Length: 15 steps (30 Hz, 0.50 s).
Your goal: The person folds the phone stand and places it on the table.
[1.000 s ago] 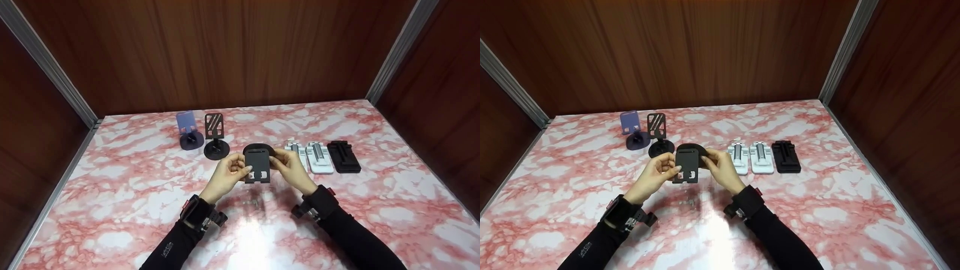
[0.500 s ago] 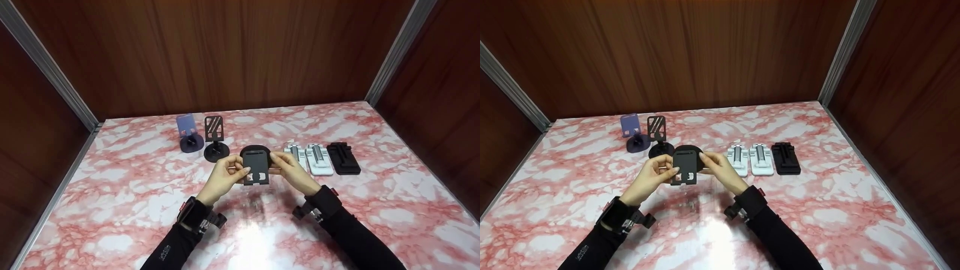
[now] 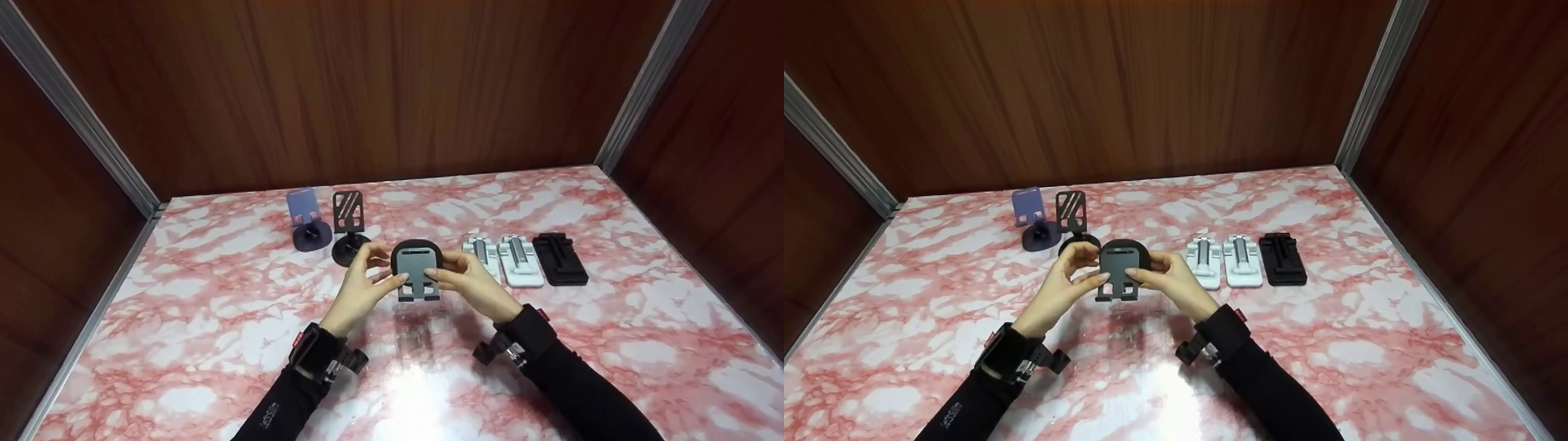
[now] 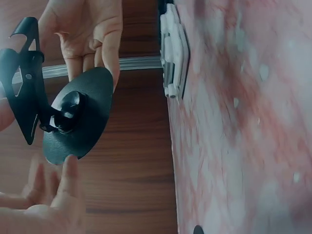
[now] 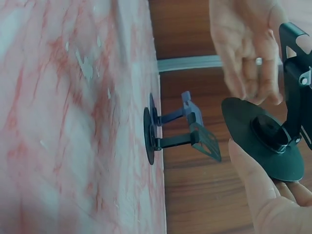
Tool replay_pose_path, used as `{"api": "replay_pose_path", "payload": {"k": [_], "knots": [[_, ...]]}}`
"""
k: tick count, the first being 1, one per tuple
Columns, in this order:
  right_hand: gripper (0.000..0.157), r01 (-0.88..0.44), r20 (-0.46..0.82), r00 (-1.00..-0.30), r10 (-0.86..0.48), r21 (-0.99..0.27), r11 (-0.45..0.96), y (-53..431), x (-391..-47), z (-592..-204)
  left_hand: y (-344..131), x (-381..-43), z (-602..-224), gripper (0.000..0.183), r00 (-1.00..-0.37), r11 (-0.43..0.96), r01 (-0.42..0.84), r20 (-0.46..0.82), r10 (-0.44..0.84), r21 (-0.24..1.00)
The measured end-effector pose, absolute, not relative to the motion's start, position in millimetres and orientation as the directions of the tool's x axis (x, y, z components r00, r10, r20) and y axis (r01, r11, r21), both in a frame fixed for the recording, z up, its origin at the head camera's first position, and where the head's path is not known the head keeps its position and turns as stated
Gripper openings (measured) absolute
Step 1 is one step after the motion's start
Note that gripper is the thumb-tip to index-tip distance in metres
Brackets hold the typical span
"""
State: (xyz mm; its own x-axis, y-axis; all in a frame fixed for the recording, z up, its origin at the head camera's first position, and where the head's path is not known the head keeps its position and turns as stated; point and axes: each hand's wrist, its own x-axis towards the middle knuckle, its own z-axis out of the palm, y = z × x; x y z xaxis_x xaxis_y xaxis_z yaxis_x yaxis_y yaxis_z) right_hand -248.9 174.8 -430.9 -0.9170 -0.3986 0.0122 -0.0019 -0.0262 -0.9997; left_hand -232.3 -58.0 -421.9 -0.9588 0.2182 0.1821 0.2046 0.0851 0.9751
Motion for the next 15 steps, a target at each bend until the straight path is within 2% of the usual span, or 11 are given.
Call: {"api": "replay_pose_path", "payload": {"k": [3,9,15], "knots": [[0.051,0.019,0.009,-0.910,-0.413,-0.998,-0.064,175.7,-248.7,-431.6,-57.7,-232.8,-423.2,0.055,-0.963,0.069,0.151,0.131,0.234,0.986],[0.047,0.030,0.019,-0.901,-0.434,-0.994,-0.105,177.2,-248.0,-431.4,-57.3,-231.9,-423.5,0.050,-0.953,0.048,0.089,0.071,0.293,0.995],[0.048,0.035,0.010,-0.894,-0.448,-0.995,-0.093,178.4,-249.3,-431.0,-58.2,-234.0,-425.9,0.051,-0.951,0.048,0.086,0.068,0.302,0.995]]}}
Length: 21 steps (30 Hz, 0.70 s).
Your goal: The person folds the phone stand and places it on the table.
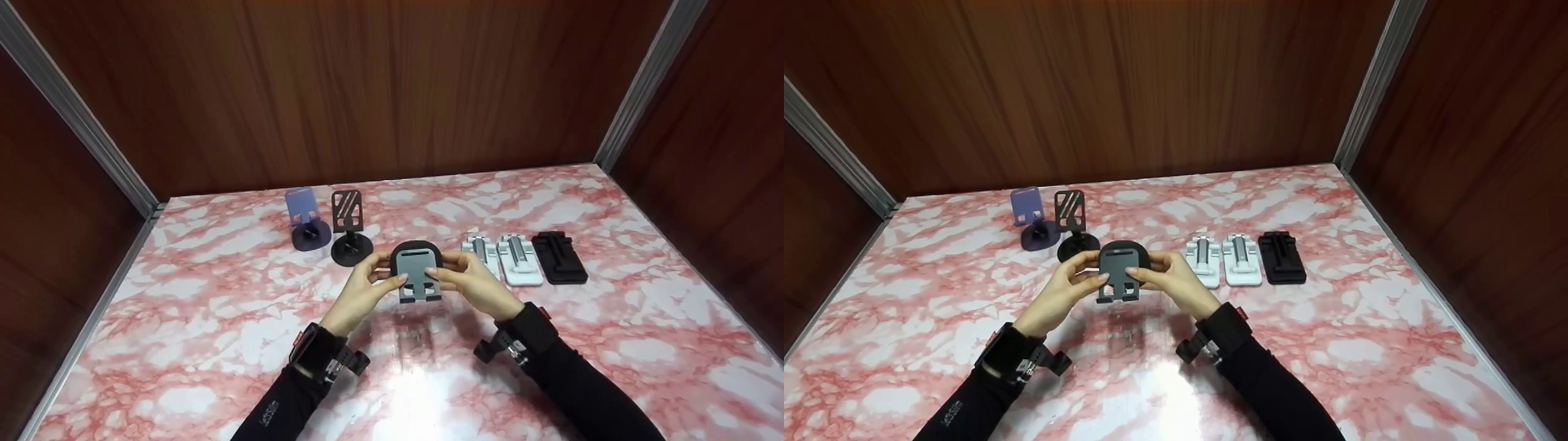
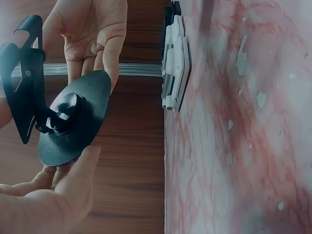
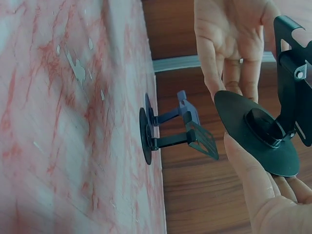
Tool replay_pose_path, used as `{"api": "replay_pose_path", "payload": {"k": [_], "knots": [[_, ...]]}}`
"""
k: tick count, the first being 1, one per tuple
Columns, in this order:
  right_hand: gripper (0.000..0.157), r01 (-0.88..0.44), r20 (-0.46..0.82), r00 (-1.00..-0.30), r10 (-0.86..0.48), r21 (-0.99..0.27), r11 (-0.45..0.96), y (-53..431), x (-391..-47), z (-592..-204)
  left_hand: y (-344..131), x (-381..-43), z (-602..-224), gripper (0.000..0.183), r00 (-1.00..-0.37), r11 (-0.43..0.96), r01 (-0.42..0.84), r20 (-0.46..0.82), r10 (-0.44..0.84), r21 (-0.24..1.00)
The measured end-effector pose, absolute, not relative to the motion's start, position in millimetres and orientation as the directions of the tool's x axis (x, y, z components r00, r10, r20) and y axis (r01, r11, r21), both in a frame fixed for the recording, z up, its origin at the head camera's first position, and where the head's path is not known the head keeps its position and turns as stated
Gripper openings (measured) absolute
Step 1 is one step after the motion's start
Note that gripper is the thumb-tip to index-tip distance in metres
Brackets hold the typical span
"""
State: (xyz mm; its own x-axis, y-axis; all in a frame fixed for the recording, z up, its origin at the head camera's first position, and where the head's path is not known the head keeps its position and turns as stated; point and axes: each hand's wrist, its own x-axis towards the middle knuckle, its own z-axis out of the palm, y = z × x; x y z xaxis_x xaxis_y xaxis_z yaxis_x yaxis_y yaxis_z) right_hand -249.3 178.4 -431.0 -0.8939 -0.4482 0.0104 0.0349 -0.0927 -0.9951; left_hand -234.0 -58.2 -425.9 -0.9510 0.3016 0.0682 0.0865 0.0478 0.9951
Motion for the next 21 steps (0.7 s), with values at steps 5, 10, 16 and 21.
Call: {"api": "replay_pose_path", "payload": {"k": [5,10,16,21], "knots": [[0.050,0.040,0.009,-0.887,-0.462,-0.995,-0.096,178.3,-249.1,-431.1,-58.8,-234.5,-426.4,0.051,-0.953,0.089,0.109,0.078,0.294,0.990],[0.052,0.032,0.022,-0.885,-0.465,-0.994,-0.107,178.5,-249.0,-430.1,-58.6,-234.5,-426.4,0.048,-0.953,0.132,0.153,0.111,0.282,0.979],[0.055,0.004,0.036,-0.883,-0.468,-0.996,-0.085,177.8,-248.9,-431.5,-58.1,-234.9,-427.2,0.047,-0.957,0.169,0.179,0.132,0.258,0.969],[0.054,-0.004,0.033,-0.892,-0.451,-0.998,-0.065,175.9,-248.5,-432.9,-58.3,-234.8,-428.5,0.045,-0.956,0.197,0.207,0.155,0.249,0.958]]}}
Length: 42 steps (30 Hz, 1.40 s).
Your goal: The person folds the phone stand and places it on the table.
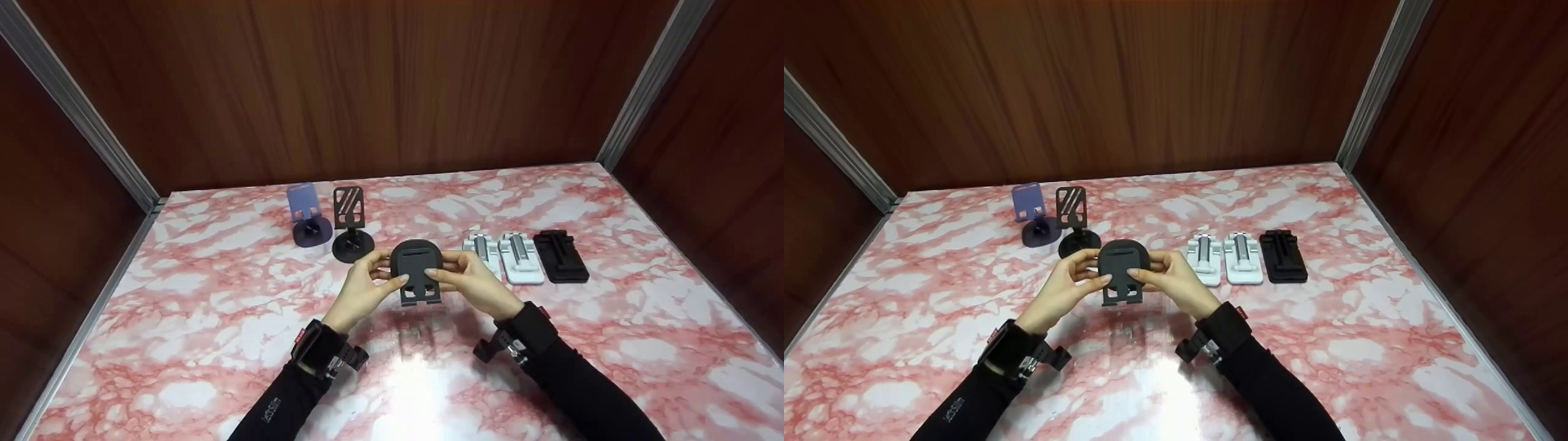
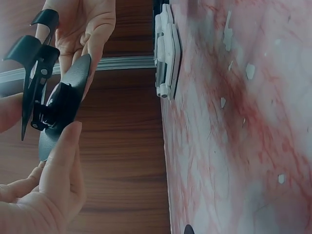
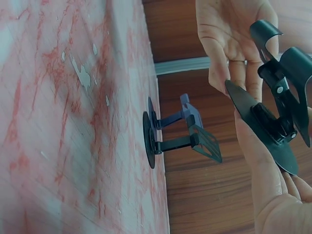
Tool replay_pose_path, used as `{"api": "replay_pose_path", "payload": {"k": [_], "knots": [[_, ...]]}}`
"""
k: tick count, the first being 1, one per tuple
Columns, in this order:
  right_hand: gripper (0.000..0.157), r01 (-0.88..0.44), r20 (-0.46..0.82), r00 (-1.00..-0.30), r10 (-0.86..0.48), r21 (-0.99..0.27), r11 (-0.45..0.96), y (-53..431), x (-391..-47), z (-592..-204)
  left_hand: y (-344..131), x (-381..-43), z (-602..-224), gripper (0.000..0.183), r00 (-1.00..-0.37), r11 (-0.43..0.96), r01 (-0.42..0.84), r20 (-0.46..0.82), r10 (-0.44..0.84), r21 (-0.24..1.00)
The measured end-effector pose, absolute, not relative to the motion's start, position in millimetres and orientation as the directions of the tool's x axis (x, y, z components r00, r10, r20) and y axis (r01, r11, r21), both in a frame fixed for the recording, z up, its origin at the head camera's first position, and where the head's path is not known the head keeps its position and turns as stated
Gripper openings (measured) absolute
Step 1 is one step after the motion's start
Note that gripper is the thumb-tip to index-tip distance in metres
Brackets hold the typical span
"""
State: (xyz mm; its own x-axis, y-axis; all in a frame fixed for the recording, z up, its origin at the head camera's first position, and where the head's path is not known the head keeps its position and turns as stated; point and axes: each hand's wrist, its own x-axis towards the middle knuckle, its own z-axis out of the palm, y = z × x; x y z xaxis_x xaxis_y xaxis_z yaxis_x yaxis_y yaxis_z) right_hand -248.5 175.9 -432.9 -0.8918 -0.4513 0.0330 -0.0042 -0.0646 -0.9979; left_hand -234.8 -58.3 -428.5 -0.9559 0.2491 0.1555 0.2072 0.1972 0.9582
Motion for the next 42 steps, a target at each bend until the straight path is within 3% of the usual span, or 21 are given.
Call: {"api": "replay_pose_path", "payload": {"k": [14,42], "knots": [[0.049,-0.037,0.021,-0.906,-0.422,-0.999,0.032,173.3,-247.2,-434.7,-59.3,-235.1,-430.3,0.039,-0.943,0.170,0.239,0.187,0.276,0.956],[0.051,-0.023,-0.009,-0.909,-0.417,-0.997,0.073,173.0,-245.1,-433.2,-63.3,-235.0,-429.1,0.038,-0.936,0.176,0.229,0.166,0.312,0.958]]}}
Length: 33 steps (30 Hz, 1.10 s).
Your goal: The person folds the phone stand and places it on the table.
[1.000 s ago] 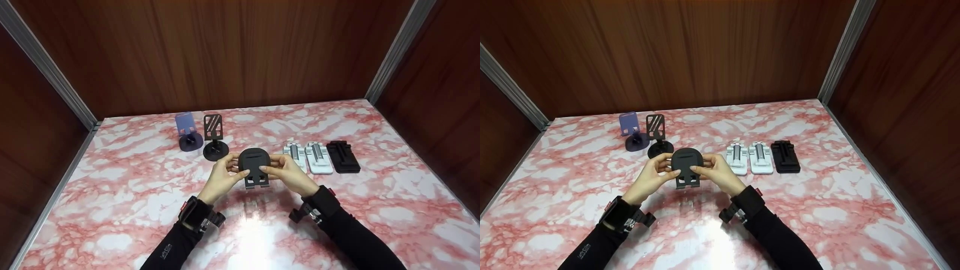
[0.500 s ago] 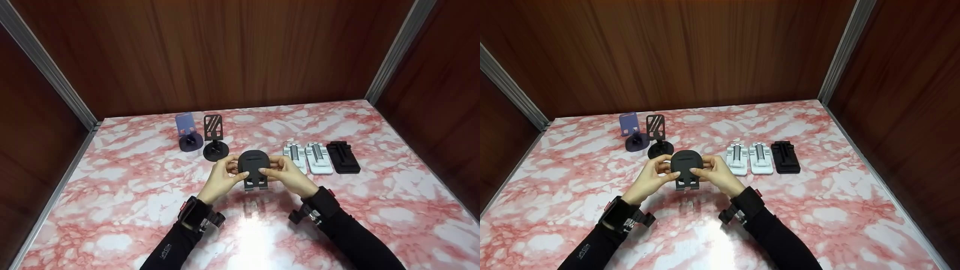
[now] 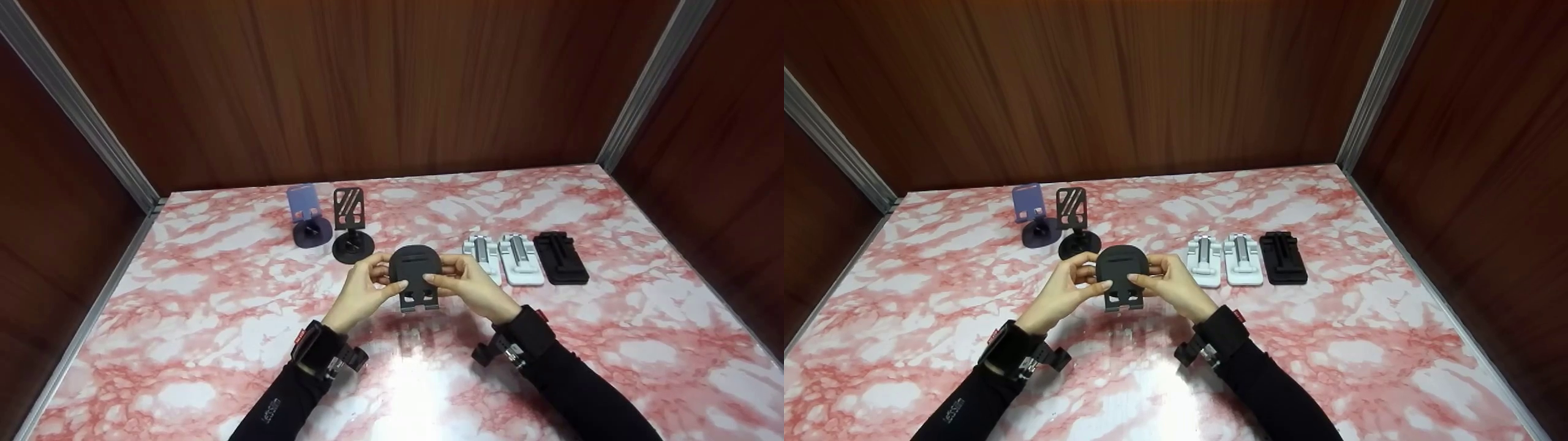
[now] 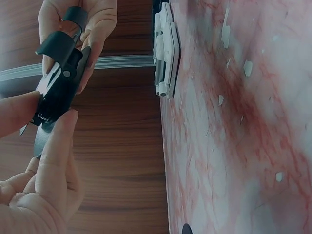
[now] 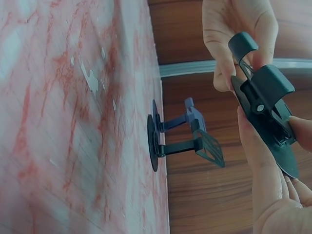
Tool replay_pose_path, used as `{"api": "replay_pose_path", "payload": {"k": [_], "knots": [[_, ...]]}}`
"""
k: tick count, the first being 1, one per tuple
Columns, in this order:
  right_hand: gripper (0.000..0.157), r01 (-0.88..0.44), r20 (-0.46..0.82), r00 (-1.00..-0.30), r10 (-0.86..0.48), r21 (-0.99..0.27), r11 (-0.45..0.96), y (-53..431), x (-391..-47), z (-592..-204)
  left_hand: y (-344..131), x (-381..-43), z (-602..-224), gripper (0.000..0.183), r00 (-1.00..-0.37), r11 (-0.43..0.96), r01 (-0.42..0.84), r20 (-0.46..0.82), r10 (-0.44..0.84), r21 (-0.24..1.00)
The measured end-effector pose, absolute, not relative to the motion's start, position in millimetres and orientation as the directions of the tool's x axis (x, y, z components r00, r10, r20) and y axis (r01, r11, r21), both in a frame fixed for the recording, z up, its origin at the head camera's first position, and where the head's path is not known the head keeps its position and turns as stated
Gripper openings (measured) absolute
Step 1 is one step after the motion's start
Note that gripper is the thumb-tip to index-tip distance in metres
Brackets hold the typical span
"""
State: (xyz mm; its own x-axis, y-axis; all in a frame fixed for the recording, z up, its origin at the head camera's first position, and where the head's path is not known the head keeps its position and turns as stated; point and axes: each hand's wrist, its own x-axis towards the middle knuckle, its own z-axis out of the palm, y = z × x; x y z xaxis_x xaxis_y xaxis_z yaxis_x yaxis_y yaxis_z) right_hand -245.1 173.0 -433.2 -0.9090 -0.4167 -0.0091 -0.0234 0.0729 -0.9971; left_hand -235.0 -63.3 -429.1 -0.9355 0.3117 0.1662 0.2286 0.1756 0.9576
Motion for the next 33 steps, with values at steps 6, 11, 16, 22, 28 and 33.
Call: {"api": "replay_pose_path", "payload": {"k": [6,11,16,22,28,33], "knots": [[0.054,0.004,-0.028,-0.904,-0.426,-0.998,0.058,174,-246,-433,-62,-236,-430,0.035,-0.939,0.171,0.207,0.146,0.312,0.963],[0.051,0.000,-0.018,-0.895,-0.446,-0.999,0.041,175,-247,-432,-64,-238,-429,0.034,-0.936,0.150,0.193,0.135,0.326,0.970],[0.049,0.014,-0.003,-0.892,-0.452,-1.000,-0.022,176,-247,-429,-66,-238,-428,0.040,-0.934,0.152,0.178,0.118,0.338,0.972],[0.045,0.035,0.010,-0.897,-0.443,-0.995,-0.093,179,-249,-426,-71,-237,-428,0.051,-0.933,0.153,0.206,0.147,0.329,0.966],[0.047,0.048,0.023,-0.899,-0.437,-0.988,-0.150,182,-254,-422,-79,-235,-428,0.057,-0.912,0.310,0.377,0.291,0.287,0.873],[0.048,0.072,0.012,-0.906,-0.422,-0.981,-0.183,184,-258,-419,-85,-234,-428,0.064,-0.881,0.505,0.474,0.390,0.268,0.721]]}}
